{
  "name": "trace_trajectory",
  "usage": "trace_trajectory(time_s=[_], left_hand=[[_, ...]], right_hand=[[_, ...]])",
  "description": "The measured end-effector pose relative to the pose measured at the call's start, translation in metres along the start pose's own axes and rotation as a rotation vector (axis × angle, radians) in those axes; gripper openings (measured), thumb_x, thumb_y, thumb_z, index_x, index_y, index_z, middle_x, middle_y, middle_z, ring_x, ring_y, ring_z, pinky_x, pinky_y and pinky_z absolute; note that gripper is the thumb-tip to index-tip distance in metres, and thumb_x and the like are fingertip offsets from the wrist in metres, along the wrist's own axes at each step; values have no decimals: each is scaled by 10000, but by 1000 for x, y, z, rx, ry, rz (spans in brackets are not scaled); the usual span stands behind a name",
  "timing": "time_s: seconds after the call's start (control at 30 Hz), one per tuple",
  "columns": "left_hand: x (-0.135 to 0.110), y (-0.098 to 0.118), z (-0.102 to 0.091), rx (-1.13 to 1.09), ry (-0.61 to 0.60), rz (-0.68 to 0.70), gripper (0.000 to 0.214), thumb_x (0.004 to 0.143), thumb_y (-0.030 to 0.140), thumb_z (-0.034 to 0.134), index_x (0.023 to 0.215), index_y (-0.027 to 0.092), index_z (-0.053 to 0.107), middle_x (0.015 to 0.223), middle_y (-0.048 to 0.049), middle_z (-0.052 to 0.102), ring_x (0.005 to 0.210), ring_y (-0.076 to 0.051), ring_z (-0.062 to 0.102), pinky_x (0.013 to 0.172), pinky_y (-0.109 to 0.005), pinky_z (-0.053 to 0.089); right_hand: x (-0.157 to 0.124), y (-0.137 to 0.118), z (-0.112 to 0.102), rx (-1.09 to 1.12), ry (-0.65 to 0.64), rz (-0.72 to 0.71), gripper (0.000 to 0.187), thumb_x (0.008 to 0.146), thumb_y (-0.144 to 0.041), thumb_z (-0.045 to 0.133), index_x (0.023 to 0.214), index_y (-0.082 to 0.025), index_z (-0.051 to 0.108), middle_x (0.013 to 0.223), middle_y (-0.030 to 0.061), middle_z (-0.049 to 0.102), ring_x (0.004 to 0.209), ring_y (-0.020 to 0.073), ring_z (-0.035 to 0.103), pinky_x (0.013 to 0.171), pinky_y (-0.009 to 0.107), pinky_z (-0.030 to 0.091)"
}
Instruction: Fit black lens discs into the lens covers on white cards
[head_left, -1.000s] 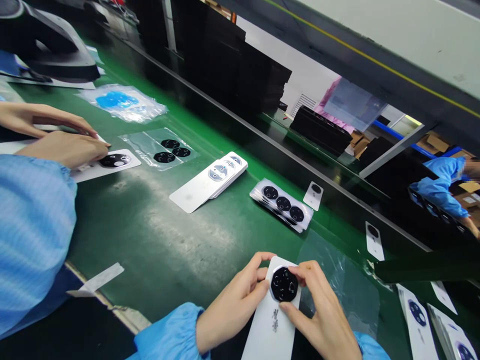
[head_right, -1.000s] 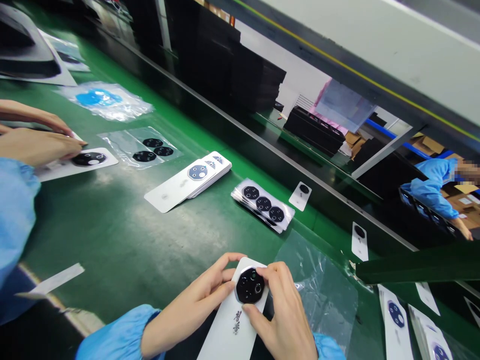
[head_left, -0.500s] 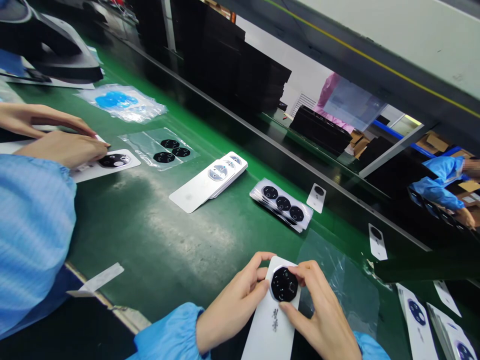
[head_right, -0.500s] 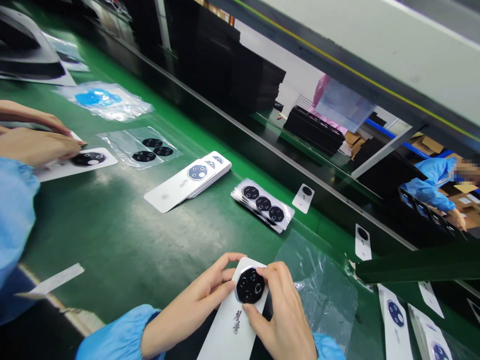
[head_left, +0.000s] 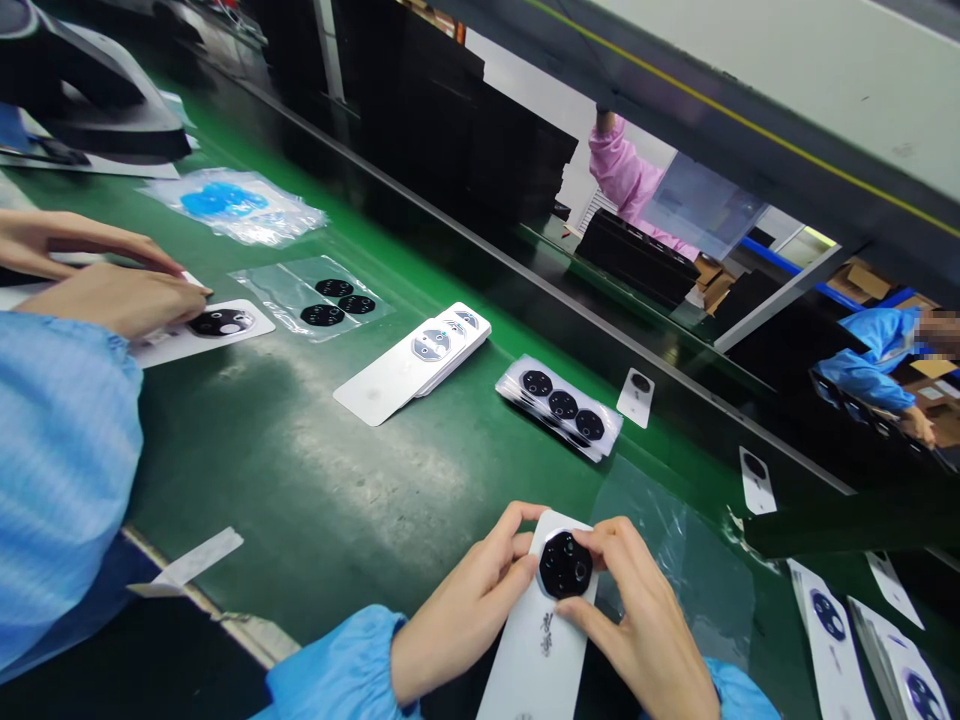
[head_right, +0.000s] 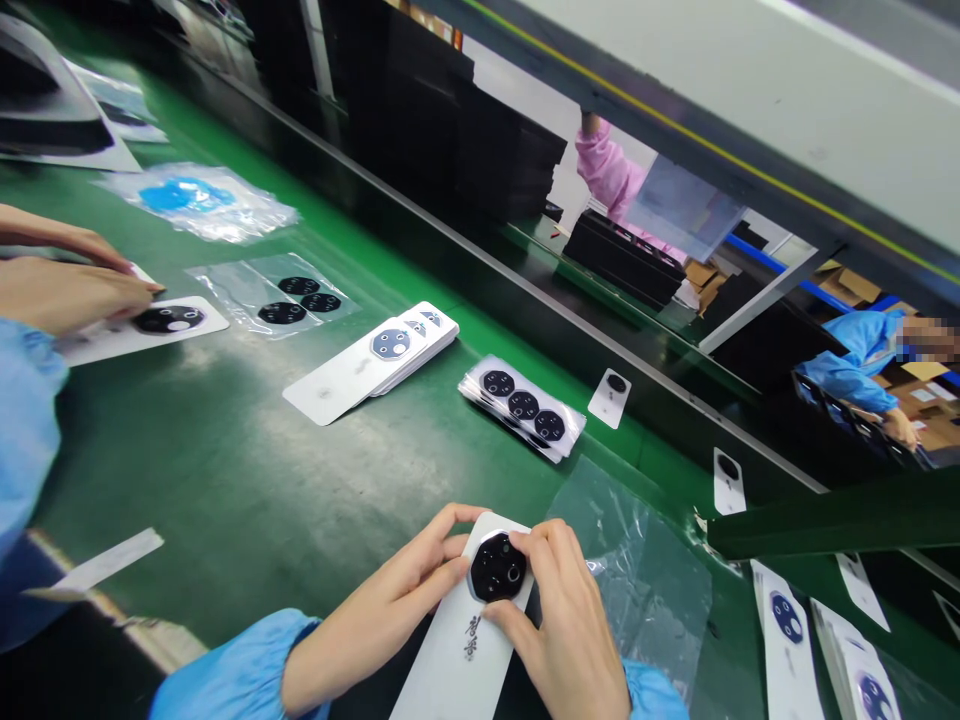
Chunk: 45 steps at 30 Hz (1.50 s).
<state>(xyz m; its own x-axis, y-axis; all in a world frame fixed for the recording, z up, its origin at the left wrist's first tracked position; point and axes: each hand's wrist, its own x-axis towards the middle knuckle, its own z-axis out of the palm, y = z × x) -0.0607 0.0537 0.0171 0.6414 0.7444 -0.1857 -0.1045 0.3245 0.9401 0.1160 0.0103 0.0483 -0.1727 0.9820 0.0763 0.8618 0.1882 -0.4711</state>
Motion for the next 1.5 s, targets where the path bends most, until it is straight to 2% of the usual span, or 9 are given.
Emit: trace_trajectory(time_s=[0.27, 0.57, 0.8, 0.93, 1.03, 1.1, 1.23, 1.37, 1.5], left_hand=[[3, -9, 5, -150, 25, -33, 373, 857, 485, 509, 1092, 223, 386, 887, -20, 629, 546, -90, 536, 486, -193, 387], [5, -11, 2, -120, 39, -8, 378, 849, 483, 524, 1091, 219, 404, 863, -19, 648, 553, -95, 524, 495, -196, 386], [3, -7, 2, -151, 72, -28, 403, 830, 482, 551, 1093, 201, 434, 793, -14, 646, 601, -120, 548, 549, -220, 408], [3, -4, 3, -179, 94, -31, 401, 820, 470, 573, 1084, 198, 440, 747, 2, 630, 567, -114, 544, 525, -213, 395], [3, -4, 3, -213, 81, -33, 396, 818, 464, 580, 1078, 201, 438, 737, 3, 632, 541, -107, 536, 490, -198, 378], [3, -4, 3, -233, 75, -28, 397, 816, 461, 587, 1073, 199, 436, 753, -8, 643, 560, -116, 551, 499, -201, 389], [2, -3, 3, -235, 84, -31, 414, 820, 471, 577, 1082, 186, 432, 731, -14, 646, 550, -120, 547, 504, -212, 388], [1, 0, 3, -260, 67, -65, 417, 839, 481, 550, 1111, 190, 427, 778, -16, 646, 622, -133, 571, 574, -240, 412], [2, -1, 1, -337, -99, -57, 505, 791, 412, 648, 1171, 193, 397, 956, -64, 648, 794, -170, 600, 672, -273, 421]], right_hand=[[0, -5, 8, -59, 50, -10, 378, 691, -76, 677, 979, -236, 492, 848, 5, 504, 767, 200, 581, 633, 320, 523], [0, -5, 10, -170, 105, -52, 458, 613, -91, 785, 934, -220, 485, 814, -1, 499, 714, 199, 548, 580, 322, 489], [5, -4, 5, -99, 93, -61, 434, 619, -261, 823, 955, -212, 552, 854, 14, 523, 764, 200, 525, 645, 335, 498], [5, 5, 1, 81, 99, -32, 383, 700, -405, 746, 993, -222, 580, 884, 25, 526, 812, 201, 540, 673, 319, 508], [4, 15, 0, 288, 123, 125, 272, 864, -424, 544, 1034, -214, 573, 925, 44, 549, 780, 174, 566, 645, 292, 496], [4, 19, 2, 494, 48, 249, 304, 901, -432, 476, 1060, -185, 556, 829, 31, 571, 678, 148, 578, 570, 268, 481], [7, 18, 6, 883, -125, 341, 377, 868, -467, 536, 1021, -124, 554, 557, -26, 567, 477, 108, 544, 471, 230, 439], [8, 12, 9, 1023, -52, 372, 373, 822, -462, 613, 975, -125, 567, 532, -20, 604, 449, 109, 557, 456, 226, 441], [7, 9, 11, 1040, 29, 379, 369, 815, -453, 630, 983, -133, 556, 505, -34, 597, 437, 111, 557, 451, 225, 442]])
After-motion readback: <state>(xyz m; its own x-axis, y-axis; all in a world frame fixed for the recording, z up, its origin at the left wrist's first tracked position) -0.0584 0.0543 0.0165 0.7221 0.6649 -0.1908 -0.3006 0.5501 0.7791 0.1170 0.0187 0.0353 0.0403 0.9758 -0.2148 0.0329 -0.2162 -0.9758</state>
